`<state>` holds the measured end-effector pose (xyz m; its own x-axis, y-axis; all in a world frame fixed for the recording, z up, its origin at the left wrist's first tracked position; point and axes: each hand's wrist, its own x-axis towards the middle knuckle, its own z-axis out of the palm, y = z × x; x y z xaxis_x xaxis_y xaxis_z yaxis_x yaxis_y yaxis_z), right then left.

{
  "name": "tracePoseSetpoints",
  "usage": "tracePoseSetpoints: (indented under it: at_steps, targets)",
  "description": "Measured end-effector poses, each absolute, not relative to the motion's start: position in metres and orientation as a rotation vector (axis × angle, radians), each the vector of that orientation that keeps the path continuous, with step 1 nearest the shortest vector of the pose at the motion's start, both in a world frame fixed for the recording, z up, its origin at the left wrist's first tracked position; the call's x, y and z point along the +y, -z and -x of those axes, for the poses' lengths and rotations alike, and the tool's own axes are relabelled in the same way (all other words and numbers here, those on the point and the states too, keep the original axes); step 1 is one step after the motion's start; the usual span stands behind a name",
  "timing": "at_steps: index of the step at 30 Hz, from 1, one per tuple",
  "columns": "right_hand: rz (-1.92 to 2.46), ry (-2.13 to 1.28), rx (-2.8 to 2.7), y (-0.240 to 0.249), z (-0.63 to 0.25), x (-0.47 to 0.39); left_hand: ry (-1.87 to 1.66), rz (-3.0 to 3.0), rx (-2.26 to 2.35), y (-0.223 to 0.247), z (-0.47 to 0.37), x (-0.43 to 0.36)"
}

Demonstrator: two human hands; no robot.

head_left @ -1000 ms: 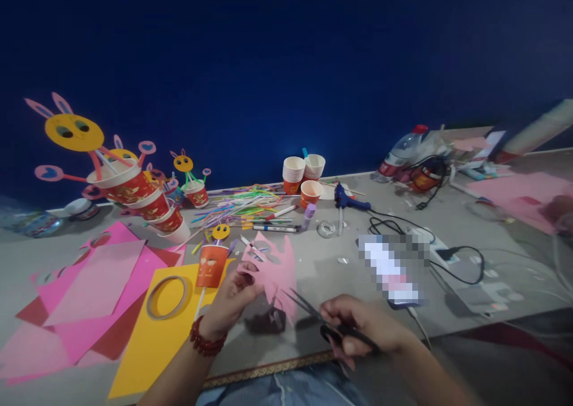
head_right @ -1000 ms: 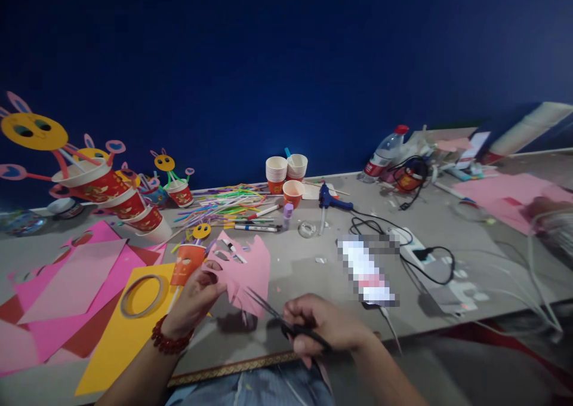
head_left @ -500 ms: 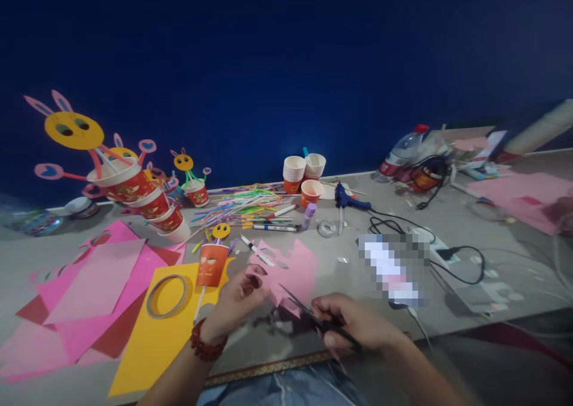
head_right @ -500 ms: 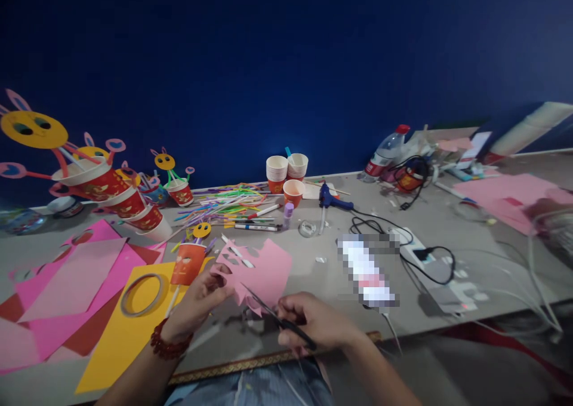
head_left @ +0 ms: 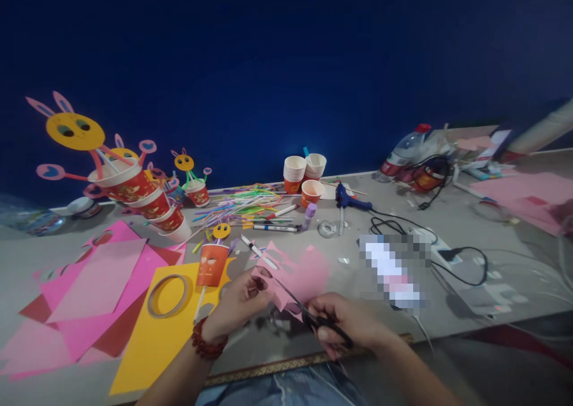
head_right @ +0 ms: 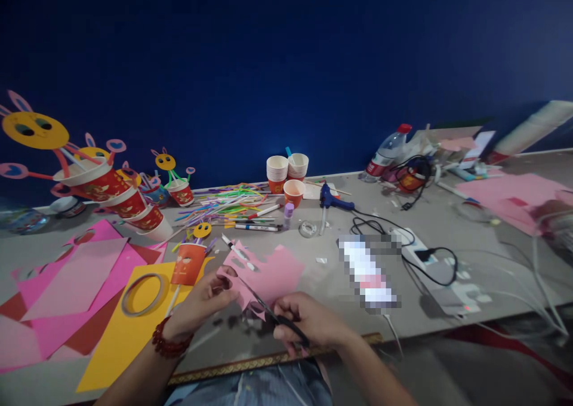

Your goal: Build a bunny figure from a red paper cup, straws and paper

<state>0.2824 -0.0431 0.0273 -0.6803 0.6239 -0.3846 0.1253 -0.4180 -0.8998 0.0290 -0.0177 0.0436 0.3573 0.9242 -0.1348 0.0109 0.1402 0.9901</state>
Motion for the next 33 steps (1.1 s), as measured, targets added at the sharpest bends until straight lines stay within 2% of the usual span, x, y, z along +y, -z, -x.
tracePoseSetpoints:
  at_steps: [33]
  targets:
    - [1.227, -1.932, -1.540, -0.012, -0.278, -0.028, -0.775, -1.199, 1.066, -0.029, -0.035, -0.002]
